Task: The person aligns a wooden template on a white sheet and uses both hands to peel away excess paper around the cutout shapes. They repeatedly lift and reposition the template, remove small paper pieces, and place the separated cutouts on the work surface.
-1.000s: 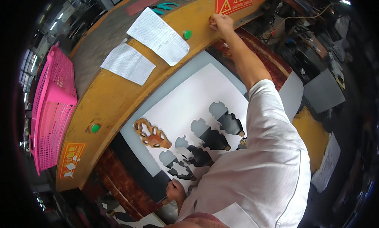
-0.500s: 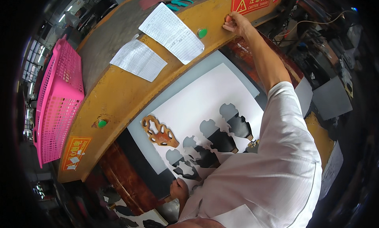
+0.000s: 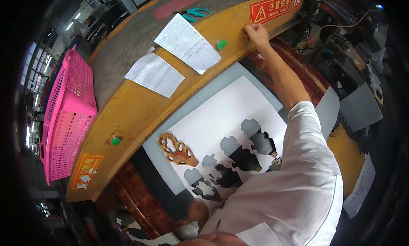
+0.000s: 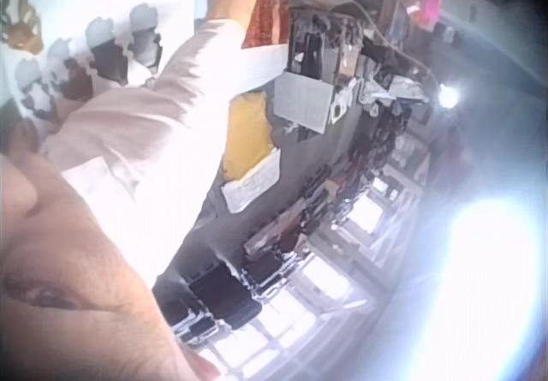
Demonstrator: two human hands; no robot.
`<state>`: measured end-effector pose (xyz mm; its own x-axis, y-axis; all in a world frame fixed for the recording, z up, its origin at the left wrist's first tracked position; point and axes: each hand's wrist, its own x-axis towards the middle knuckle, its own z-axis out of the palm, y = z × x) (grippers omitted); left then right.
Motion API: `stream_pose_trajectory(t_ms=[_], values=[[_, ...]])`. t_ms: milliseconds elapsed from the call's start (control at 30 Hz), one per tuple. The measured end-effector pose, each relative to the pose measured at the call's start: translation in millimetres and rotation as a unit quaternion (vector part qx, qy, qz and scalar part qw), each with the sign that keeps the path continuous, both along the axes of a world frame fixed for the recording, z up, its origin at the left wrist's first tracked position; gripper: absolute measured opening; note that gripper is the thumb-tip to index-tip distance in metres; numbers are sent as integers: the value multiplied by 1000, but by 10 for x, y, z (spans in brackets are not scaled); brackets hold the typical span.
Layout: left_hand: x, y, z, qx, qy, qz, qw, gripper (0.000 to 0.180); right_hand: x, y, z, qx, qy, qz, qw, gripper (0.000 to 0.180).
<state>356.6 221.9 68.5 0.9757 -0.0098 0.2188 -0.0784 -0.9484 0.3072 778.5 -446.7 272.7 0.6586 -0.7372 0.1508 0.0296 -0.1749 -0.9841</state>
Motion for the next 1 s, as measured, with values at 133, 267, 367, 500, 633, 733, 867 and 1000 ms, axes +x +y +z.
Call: stream_pose_trajectory(t_ms=[133,267,367,500,633,733,867,1000], values=[[-1,-30,23,-9,-8,15,1000,34,12,17,93,283,-46,80,955,32],[-6,-83,76,-23,-13,28,999,34,-85,61,185,241,0,69,968,32],[-5,-72,38,-35,-27,24,999,35,-346,226,118,200,-37,85,975,33],[2,-33,-105,12,-4,50,999,37,-1149,791,-472,-118,81,93,985,30],[-7,-9,-214,36,9,59,998,36,-2234,1393,-1415,-390,224,132,883,54],[-21,7,-194,56,-85,-68,992,31,-2612,1663,-1939,-416,247,188,854,53],[60,-136,53,-125,-51,4,991,29,-2574,1663,-2077,-588,232,132,764,57],[221,-245,295,-153,-42,4,987,30,-2443,1622,-2001,-585,297,154,739,57]])
